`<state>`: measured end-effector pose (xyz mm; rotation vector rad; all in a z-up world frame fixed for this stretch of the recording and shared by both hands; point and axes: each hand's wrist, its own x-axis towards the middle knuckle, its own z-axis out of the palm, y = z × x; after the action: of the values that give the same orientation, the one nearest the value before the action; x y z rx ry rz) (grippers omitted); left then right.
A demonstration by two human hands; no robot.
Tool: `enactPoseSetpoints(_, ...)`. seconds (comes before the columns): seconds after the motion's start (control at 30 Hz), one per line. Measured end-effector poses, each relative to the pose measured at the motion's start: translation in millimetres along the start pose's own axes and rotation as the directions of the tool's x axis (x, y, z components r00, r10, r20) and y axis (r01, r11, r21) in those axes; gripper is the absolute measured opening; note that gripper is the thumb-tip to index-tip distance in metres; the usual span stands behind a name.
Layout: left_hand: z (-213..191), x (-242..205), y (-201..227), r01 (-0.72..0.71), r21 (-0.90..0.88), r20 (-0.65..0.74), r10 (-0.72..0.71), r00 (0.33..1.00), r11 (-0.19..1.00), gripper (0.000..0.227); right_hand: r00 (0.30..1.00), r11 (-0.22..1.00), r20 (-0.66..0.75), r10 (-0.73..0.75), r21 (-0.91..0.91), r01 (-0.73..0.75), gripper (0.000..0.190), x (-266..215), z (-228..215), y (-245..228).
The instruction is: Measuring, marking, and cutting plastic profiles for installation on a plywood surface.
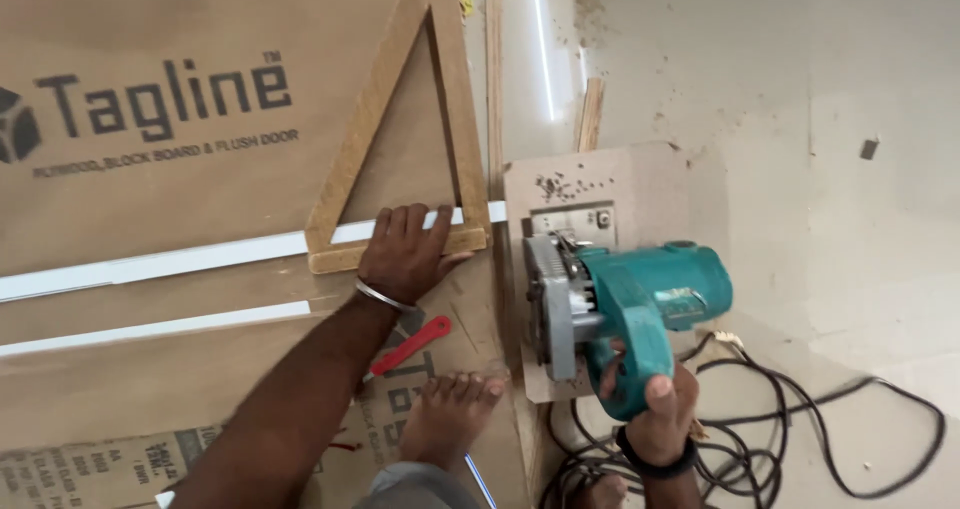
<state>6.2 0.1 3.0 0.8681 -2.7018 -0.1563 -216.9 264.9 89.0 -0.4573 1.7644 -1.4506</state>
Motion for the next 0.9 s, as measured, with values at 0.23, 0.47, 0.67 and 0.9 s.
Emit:
enactPoseSetpoints(0.23, -1, 1, 0, -0.016, 0.041, -0.005, 0.016, 1.000, 0.999, 0.069, 0.997, 0.999, 0.078, -0.015, -0.037, 0.018, 0.080, 5, 8, 3)
enactPoseSetpoints(0.47, 1, -1, -2, -0.005, 0.037, 0.008, 0.004, 1.000, 0.999, 0.069, 0.995, 0.999, 0.089, -0.038, 0.014, 0.037, 0.072, 7, 11, 10)
enactPoseSetpoints(0.67, 2, -1, -2, -0.011, 0.050, -0.016, 0.012, 1.000, 0.999, 0.069, 0.992, 0.999, 0.120, -0.034, 0.005, 0.034, 0.074, 11, 12, 6)
enactPoseSetpoints(0.9, 4, -2, -2, -0.010, 0.033, -0.010, 0.011, 1.000, 0.999, 0.070, 0.991, 0.999, 0.127, -0.043, 0.032, 0.039, 0.075, 19, 14, 3)
